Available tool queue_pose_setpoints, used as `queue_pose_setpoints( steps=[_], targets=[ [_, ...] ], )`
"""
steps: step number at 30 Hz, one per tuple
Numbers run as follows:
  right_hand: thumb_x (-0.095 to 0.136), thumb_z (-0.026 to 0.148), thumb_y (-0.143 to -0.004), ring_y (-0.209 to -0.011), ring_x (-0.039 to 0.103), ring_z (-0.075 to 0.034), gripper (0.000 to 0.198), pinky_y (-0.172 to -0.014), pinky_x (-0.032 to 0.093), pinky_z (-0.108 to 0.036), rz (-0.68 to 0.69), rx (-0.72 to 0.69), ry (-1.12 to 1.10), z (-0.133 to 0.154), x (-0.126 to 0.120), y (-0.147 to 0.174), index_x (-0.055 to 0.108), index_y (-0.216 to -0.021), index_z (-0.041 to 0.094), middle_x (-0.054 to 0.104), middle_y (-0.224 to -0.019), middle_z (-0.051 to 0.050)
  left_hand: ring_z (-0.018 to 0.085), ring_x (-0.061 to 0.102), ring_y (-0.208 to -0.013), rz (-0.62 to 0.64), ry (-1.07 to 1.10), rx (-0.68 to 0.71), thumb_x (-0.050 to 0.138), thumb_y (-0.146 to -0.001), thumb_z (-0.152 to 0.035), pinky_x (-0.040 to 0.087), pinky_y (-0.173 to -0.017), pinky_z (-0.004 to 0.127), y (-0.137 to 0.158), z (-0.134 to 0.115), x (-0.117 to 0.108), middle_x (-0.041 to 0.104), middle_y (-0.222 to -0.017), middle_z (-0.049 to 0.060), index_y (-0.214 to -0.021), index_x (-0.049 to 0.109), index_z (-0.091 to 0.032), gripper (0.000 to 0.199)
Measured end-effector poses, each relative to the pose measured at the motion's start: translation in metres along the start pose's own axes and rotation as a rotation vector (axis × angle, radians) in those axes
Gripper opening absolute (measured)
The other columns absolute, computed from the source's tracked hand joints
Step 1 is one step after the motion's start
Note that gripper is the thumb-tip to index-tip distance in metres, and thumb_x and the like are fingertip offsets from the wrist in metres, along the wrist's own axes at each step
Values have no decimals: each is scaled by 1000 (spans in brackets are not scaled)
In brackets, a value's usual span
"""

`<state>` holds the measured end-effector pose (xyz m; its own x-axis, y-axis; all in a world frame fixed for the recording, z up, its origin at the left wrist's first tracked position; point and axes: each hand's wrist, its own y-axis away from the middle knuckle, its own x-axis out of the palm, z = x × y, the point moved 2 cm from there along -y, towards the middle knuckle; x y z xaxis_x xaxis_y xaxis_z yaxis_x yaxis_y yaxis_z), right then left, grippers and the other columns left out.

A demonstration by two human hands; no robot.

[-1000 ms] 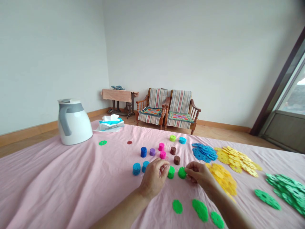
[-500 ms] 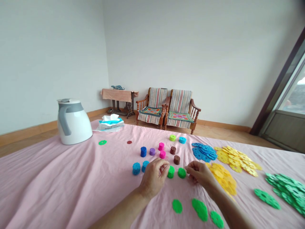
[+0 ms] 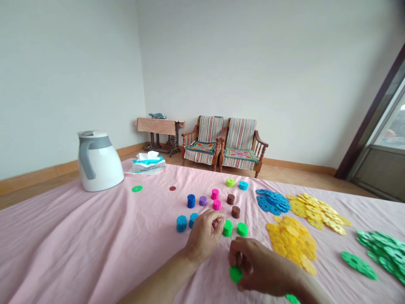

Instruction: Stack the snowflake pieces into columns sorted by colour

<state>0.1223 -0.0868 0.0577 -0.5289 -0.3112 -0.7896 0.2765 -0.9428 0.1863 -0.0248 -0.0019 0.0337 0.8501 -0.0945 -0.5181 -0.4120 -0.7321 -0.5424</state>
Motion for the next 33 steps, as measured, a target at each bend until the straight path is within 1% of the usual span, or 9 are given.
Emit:
queue_pose_setpoints(
  steps=[3,8,13,17,19,21,24,27,33],
  targets=[
    [62,13,-57,-73,53,-12,23,-60,38,-21,1,-16,0,1,2,-2,61,-79,20,59,-84,1,15,59,-69,-10,13,7,51,-88,-21,46,-62,24,1,0,0,64,-79,3,-89,68,-18,17],
    [63,13,-57,-73,52,-13,29,-59,37,-21,-25,-20,-14,-2,3,-4,60,-84,21,59,-84,1,16,59,-69,-18,9,4,51,-88,-20,46,-62,25,1,-1,0,65,-79,3,-89,68,-19,18],
    [64,14,-56,-75,50,-13,25,-59,35,-21,-34,-16,10,-3,5,-1,59,-80,21,59,-84,1,16,59,-69,-11,3,1,50,-89,-22,45,-62,25,1,1,1,64,-79,4,-90,68,-18,19],
    [57,12,-58,-64,48,-10,16,-53,31,-20,-27,-32,-141,-8,-1,-5,55,-71,20,55,-70,4,15,59,-70,-4,5,1,50,-89,-22,45,-62,24,0,2,1,64,-78,4,-89,68,-18,18],
    [52,13,-63,-57,46,-9,9,-51,32,-20,-132,-56,-310,-17,-8,-12,52,-69,20,52,-61,5,15,59,-69,-4,8,2,50,-89,-22,44,-62,24,0,1,1,64,-79,4,-89,68,-18,18],
    [52,19,-68,-54,50,-10,3,-51,35,-22,-371,-32,-436,-31,-17,-21,50,-67,21,52,-56,5,16,59,-70,-3,4,3,50,-89,-22,44,-62,24,-1,0,1,64,-79,4,-89,68,-18,18],
    [57,33,-68,-52,55,-13,13,-49,38,-24,-585,68,-530,-55,-21,-33,52,-66,21,56,-53,3,16,58,-70,-2,-7,8,50,-89,-23,43,-61,24,-1,0,0,64,-78,4,-89,68,-18,18],
    [60,38,-66,-47,55,-13,19,-47,38,-24,-655,121,-594,-72,-16,-42,53,-63,20,56,-49,3,16,58,-70,0,-6,9,50,-89,-23,44,-62,24,0,0,0,64,-79,4,-90,67,-18,18],
    [61,38,-65,-39,46,-10,20,-43,33,-23,-681,160,-613,-84,-7,-51,55,-61,20,57,-44,3,16,58,-69,3,2,14,49,-90,-23,43,-61,24,0,0,0,63,-78,5,-88,67,-18,18]
  ],
)
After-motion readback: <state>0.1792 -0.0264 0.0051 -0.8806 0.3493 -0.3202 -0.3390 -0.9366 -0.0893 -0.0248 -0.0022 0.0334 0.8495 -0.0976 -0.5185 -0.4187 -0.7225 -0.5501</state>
